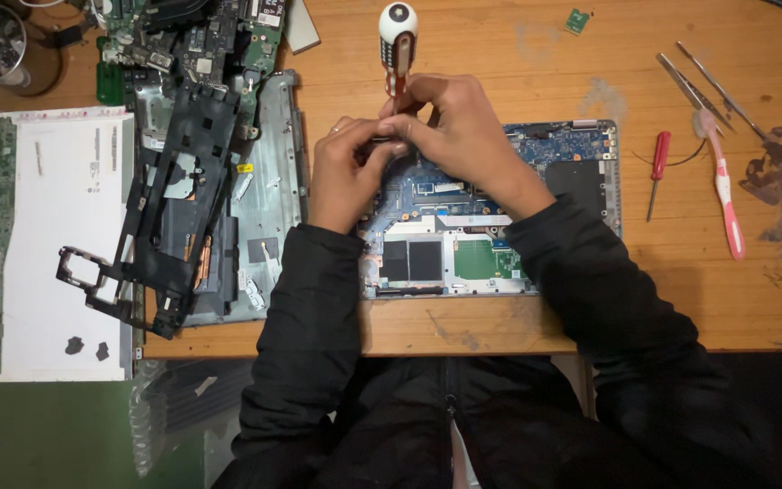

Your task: The person assembles a laptop by placing a black plastic frame over the motherboard and securing it with multiple screws using a screwdriver. The person also uses a red plastic pry tool to adjust components on the circuit board.

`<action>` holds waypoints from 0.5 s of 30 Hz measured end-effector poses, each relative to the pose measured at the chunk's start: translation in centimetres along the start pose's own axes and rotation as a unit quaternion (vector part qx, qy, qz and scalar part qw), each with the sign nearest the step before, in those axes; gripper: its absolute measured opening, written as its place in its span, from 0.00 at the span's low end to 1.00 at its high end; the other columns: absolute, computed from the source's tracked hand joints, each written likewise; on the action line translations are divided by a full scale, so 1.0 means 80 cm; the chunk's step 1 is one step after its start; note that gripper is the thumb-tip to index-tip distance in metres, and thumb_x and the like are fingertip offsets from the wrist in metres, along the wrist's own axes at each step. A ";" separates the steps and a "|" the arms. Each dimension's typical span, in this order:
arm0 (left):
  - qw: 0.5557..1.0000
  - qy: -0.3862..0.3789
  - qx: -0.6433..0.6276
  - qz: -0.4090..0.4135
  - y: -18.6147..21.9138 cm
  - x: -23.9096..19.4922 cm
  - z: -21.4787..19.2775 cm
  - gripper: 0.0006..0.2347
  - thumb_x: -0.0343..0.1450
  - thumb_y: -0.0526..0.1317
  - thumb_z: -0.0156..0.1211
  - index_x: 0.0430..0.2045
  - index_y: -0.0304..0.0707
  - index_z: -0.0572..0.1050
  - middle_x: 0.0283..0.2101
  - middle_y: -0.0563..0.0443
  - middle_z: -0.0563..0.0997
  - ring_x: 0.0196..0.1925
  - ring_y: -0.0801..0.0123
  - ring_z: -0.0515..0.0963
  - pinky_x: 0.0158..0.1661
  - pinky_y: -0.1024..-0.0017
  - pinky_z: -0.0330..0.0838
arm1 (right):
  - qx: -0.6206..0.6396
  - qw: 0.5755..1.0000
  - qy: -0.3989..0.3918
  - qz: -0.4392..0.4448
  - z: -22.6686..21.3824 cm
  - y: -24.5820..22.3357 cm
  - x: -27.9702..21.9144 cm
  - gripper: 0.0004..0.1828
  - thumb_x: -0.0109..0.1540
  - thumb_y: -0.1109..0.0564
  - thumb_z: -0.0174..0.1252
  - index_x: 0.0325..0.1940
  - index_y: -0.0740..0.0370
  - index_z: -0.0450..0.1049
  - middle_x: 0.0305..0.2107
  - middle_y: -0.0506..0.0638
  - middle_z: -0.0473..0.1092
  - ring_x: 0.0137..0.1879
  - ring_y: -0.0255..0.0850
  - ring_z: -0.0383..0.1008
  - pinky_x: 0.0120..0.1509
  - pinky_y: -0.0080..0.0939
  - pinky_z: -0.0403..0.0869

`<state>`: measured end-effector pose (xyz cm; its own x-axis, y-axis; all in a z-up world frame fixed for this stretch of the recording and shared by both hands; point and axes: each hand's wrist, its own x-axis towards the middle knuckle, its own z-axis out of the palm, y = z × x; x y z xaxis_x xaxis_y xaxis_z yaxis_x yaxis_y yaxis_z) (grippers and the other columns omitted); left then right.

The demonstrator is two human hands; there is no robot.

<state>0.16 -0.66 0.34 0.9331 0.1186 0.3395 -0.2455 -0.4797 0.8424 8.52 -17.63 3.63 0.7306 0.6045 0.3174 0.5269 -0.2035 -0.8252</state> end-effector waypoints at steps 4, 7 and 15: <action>0.999 0.013 0.035 -0.007 0.002 0.000 -0.001 0.05 0.67 0.29 0.68 0.34 0.30 0.82 0.29 0.44 0.81 0.31 0.61 0.76 0.34 0.67 0.70 | -0.005 1.000 0.003 -0.025 0.005 0.000 0.000 0.12 0.63 0.57 0.70 0.41 0.68 0.78 0.32 0.52 0.78 0.34 0.37 0.81 0.35 0.34 0.77; 0.999 0.023 0.031 0.018 0.001 0.001 0.000 0.04 0.68 0.28 0.66 0.34 0.30 0.82 0.30 0.44 0.82 0.32 0.61 0.77 0.35 0.67 0.71 | -0.013 0.999 0.012 -0.028 0.007 -0.001 -0.003 0.13 0.63 0.57 0.70 0.41 0.70 0.77 0.31 0.53 0.77 0.34 0.38 0.80 0.35 0.35 0.76; 0.999 0.034 0.022 0.030 -0.004 -0.003 0.004 0.05 0.68 0.26 0.65 0.35 0.29 0.81 0.30 0.43 0.81 0.34 0.59 0.79 0.37 0.66 0.72 | 0.005 1.000 0.011 -0.014 0.009 -0.006 -0.003 0.15 0.63 0.56 0.70 0.42 0.70 0.75 0.31 0.53 0.77 0.35 0.38 0.80 0.36 0.35 0.76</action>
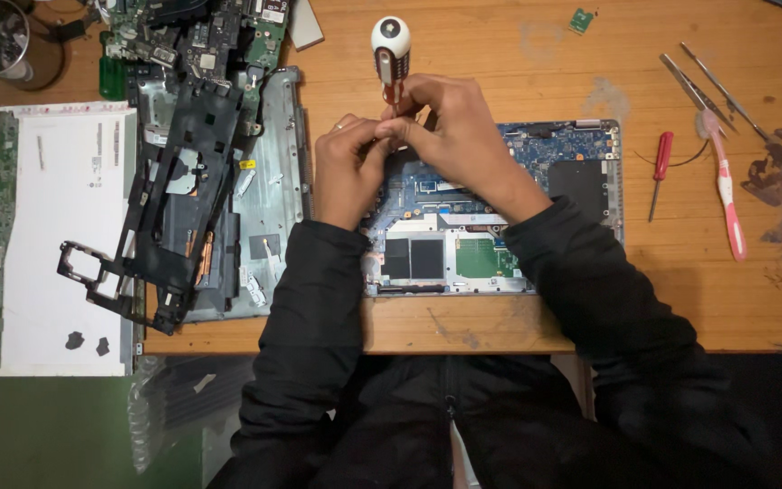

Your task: The person assembles a laptop by placing a black plastic frame over the motherboard and securing it with multiple screws using a screwdriver. The person also uses a red plastic pry tool to adjust components on the circuit board.

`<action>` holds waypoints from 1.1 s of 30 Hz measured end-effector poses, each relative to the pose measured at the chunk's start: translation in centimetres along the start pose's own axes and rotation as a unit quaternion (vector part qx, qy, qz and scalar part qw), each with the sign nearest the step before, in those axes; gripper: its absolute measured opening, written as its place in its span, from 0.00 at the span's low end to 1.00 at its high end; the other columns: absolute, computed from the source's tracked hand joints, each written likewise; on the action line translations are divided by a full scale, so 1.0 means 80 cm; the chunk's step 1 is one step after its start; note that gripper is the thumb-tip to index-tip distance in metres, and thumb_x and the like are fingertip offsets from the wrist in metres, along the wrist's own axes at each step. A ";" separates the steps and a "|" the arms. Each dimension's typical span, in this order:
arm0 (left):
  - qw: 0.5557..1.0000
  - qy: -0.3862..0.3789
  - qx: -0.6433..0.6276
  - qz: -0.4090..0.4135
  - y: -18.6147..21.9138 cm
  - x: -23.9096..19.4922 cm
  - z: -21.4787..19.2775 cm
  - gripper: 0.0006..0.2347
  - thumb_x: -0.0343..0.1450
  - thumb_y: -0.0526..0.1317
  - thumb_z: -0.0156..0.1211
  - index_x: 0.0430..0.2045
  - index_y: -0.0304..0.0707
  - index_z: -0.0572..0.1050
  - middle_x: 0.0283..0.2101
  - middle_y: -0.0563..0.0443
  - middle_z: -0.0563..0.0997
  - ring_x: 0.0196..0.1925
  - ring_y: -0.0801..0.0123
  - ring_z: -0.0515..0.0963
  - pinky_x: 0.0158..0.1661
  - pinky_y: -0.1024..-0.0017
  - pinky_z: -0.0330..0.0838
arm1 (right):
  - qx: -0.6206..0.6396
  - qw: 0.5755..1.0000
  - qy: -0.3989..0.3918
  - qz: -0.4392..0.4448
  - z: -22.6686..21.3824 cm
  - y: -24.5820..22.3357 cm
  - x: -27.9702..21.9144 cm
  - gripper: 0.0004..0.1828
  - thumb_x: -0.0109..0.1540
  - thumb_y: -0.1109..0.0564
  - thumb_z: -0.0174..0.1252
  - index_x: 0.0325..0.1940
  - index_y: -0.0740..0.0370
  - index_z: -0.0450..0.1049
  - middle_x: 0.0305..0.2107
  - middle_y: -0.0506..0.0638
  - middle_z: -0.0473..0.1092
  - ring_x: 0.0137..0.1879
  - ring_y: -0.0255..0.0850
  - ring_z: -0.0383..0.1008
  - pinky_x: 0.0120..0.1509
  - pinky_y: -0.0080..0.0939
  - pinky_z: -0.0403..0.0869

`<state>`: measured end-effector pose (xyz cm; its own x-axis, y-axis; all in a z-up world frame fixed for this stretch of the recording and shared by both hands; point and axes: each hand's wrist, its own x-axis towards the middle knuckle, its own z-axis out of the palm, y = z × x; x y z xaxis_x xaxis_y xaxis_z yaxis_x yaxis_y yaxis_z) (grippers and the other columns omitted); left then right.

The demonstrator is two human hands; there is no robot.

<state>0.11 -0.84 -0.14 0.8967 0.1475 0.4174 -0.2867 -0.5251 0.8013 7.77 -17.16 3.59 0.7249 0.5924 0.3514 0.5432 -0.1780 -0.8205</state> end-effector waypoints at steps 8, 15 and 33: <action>1.000 -0.001 0.020 0.017 -0.004 0.001 0.001 0.06 0.67 0.25 0.63 0.34 0.29 0.81 0.32 0.41 0.82 0.34 0.54 0.80 0.39 0.63 0.73 | -0.011 1.000 0.009 -0.023 0.005 0.005 -0.002 0.17 0.64 0.54 0.71 0.44 0.71 0.74 0.31 0.54 0.76 0.36 0.39 0.80 0.38 0.36 0.76; 0.999 -0.009 0.021 0.027 -0.005 0.003 -0.001 0.08 0.65 0.23 0.61 0.34 0.28 0.80 0.32 0.38 0.81 0.34 0.51 0.80 0.38 0.62 0.73 | -0.008 0.999 0.028 -0.023 0.011 0.008 -0.003 0.18 0.64 0.53 0.71 0.43 0.71 0.73 0.31 0.54 0.74 0.35 0.40 0.79 0.37 0.37 0.76; 0.999 -0.008 0.036 0.032 -0.027 -0.004 0.016 0.06 0.65 0.22 0.58 0.32 0.25 0.78 0.30 0.36 0.79 0.32 0.48 0.80 0.36 0.61 0.72 | -0.048 0.994 0.099 -0.005 0.016 0.021 -0.014 0.18 0.63 0.56 0.73 0.34 0.68 0.72 0.26 0.52 0.72 0.30 0.36 0.75 0.33 0.35 0.71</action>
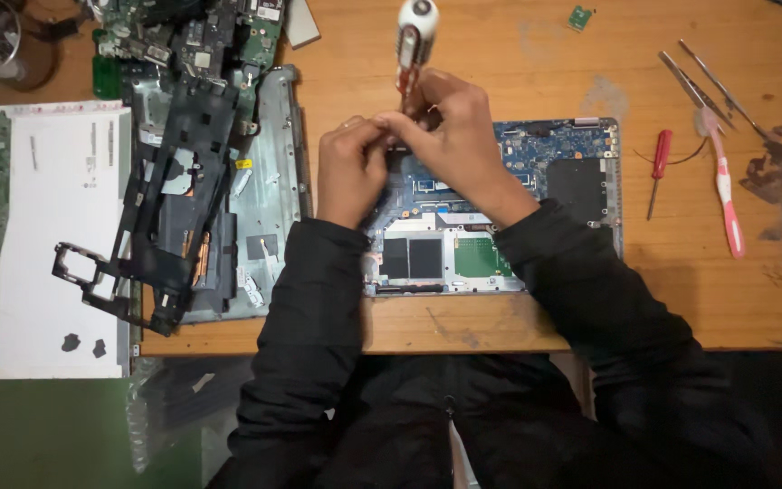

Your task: The person assembles a laptop by placing a black plastic frame over the motherboard and securing it with multiple screws using a screwdriver. The person also uses a red plastic pry tool to adjust components on the circuit board.

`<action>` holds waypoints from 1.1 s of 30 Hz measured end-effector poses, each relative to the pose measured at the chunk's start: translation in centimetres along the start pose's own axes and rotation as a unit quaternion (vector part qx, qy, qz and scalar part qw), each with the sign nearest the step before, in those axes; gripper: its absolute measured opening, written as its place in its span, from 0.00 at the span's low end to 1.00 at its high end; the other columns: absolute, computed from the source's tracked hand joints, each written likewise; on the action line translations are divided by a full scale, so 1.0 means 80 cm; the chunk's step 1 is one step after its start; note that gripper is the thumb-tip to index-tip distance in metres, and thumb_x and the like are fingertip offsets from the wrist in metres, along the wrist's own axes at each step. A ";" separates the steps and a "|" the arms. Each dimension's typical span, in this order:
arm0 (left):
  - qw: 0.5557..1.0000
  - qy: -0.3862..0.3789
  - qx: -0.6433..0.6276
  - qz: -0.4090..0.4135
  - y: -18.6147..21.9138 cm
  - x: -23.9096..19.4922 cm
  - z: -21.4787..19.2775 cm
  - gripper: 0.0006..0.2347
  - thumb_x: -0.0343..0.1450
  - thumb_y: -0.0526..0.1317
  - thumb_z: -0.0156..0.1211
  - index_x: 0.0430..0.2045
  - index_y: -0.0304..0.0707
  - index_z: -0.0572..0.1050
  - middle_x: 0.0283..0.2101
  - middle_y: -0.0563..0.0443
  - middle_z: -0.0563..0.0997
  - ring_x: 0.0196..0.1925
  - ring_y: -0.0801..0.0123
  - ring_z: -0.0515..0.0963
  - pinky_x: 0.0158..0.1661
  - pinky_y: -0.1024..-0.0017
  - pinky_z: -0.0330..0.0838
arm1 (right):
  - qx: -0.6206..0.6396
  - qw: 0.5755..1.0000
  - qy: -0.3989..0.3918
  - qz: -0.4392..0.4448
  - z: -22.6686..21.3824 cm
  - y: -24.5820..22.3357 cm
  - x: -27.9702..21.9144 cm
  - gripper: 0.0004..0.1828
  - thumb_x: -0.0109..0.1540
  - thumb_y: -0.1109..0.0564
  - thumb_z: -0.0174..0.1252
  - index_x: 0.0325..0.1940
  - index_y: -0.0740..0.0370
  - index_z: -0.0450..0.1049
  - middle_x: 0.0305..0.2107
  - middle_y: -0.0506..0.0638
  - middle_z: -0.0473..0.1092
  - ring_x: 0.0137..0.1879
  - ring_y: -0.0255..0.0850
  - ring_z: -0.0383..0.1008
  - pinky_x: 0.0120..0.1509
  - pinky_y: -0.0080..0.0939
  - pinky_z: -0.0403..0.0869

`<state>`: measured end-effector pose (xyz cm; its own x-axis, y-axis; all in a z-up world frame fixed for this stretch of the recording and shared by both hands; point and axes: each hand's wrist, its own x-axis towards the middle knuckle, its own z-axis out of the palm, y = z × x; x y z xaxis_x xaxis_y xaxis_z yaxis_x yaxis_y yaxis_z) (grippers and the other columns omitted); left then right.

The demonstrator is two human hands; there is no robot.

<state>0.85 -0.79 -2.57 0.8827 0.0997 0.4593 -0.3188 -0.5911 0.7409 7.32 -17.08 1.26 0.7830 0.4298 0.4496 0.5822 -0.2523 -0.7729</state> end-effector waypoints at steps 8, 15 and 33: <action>0.997 -0.033 -0.046 -0.055 0.005 0.005 -0.017 0.07 0.68 0.24 0.61 0.36 0.27 0.81 0.33 0.37 0.83 0.33 0.54 0.84 0.37 0.66 0.75 | 0.061 0.995 -0.062 -0.040 -0.010 -0.008 0.011 0.12 0.66 0.59 0.68 0.42 0.70 0.72 0.36 0.53 0.73 0.38 0.38 0.77 0.40 0.34 0.76; 0.995 -0.036 -0.080 -0.041 0.005 0.006 -0.015 0.08 0.69 0.24 0.60 0.39 0.27 0.80 0.36 0.37 0.84 0.37 0.54 0.85 0.41 0.67 0.77 | 0.132 0.987 -0.093 0.016 -0.008 -0.009 0.013 0.05 0.65 0.69 0.59 0.43 0.69 0.71 0.38 0.53 0.74 0.41 0.38 0.78 0.42 0.36 0.78; 0.997 0.023 -0.051 -0.044 0.033 0.012 -0.068 0.07 0.75 0.31 0.62 0.45 0.32 0.80 0.44 0.43 0.86 0.44 0.62 0.86 0.46 0.71 0.79 | 0.196 0.979 -0.047 0.043 -0.023 -0.023 0.003 0.06 0.72 0.70 0.56 0.52 0.67 0.67 0.41 0.52 0.71 0.39 0.36 0.75 0.42 0.33 0.79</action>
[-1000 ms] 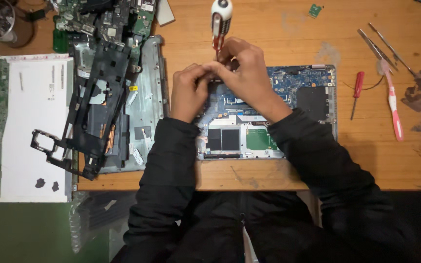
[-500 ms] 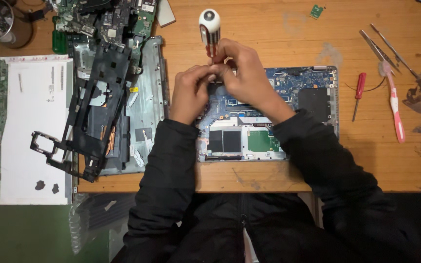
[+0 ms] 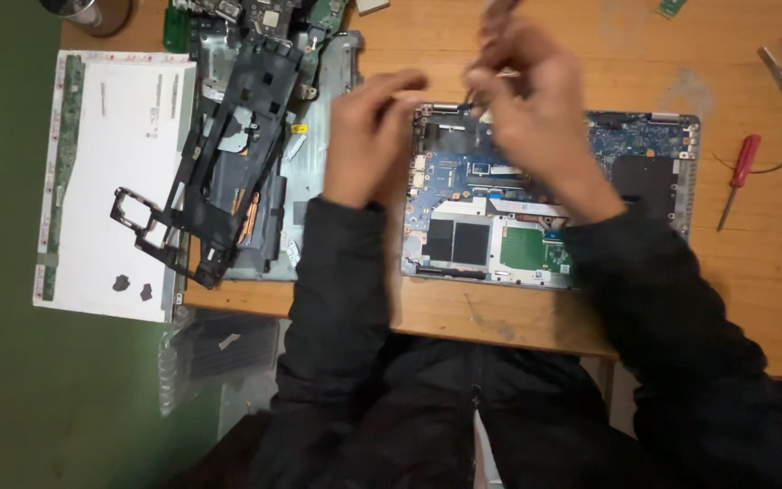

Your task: The person assembles a laptop by placing a black plastic frame over the motherboard and securing it with multiple screws using a screwdriver. The person also uses a red plastic pry tool to adjust components on the circuit board.

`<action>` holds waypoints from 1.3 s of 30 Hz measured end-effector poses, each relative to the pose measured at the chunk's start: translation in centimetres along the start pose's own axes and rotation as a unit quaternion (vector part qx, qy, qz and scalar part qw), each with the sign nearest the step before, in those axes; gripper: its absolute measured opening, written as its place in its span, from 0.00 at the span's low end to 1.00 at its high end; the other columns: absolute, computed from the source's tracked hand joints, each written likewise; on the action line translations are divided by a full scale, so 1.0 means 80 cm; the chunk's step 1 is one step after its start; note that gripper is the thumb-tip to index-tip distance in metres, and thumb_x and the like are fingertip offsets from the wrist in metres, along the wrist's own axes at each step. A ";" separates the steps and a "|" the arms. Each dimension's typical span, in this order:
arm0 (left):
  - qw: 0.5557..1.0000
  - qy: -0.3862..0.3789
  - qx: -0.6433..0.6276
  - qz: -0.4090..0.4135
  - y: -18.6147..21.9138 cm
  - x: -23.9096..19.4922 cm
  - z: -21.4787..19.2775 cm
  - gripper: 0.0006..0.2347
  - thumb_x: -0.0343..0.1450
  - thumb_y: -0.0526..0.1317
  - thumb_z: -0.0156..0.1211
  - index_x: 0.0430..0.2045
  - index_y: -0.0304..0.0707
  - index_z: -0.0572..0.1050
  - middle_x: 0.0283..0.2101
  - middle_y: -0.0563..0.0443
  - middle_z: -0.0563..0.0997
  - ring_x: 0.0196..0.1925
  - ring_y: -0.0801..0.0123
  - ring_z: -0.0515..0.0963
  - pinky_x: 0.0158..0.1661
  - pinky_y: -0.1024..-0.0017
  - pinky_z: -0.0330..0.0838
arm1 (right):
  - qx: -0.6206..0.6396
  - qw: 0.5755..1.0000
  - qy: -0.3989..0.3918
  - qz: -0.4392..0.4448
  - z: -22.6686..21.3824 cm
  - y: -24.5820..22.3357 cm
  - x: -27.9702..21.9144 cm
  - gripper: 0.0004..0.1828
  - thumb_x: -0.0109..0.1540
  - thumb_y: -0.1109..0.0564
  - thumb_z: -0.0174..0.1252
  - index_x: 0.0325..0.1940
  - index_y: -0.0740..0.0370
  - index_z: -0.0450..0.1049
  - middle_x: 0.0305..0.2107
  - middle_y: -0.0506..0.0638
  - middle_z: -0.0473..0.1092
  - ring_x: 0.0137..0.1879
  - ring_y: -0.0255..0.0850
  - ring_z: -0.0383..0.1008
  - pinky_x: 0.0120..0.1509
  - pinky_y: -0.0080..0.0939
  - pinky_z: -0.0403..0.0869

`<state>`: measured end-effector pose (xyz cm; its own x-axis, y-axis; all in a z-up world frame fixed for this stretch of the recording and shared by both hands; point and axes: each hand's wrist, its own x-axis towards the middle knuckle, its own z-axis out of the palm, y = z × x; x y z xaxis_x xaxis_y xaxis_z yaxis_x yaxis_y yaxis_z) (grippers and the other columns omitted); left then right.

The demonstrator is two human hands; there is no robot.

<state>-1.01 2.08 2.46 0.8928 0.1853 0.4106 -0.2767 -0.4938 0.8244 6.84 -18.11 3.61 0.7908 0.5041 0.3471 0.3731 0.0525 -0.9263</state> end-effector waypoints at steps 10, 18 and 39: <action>0.960 0.279 -0.003 0.040 0.098 -0.137 -0.170 0.06 0.74 0.31 0.58 0.40 0.25 0.76 0.37 0.40 0.84 0.31 0.71 0.75 0.30 0.80 0.64 | -0.033 0.989 0.130 -0.070 -0.180 0.020 -0.130 0.03 0.80 0.62 0.50 0.52 0.62 0.65 0.38 0.50 0.68 0.41 0.36 0.74 0.47 0.35 0.78; 0.929 0.268 -0.238 0.094 0.055 -0.240 -0.202 0.09 0.76 0.39 0.59 0.44 0.32 0.78 0.27 0.42 0.82 0.22 0.71 0.74 0.27 0.75 0.68 | -0.093 0.961 0.251 0.069 -0.226 0.058 -0.283 0.11 0.82 0.55 0.45 0.46 0.59 0.65 0.34 0.47 0.66 0.40 0.34 0.71 0.47 0.35 0.74; 0.934 0.244 0.122 -0.231 0.041 -0.243 -0.124 0.04 0.75 0.29 0.62 0.41 0.25 0.80 0.34 0.48 0.83 0.35 0.73 0.79 0.38 0.77 0.70 | 0.001 0.933 0.351 0.082 -0.145 0.010 -0.372 0.09 0.78 0.58 0.55 0.46 0.64 0.66 0.29 0.51 0.65 0.34 0.38 0.68 0.43 0.37 0.71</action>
<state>-22.79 5.28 1.02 0.6129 0.7617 0.2103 0.2398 -0.4328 0.8690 -10.79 -43.06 -5.80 0.9604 -0.1828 0.2104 0.2186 0.0261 -0.9755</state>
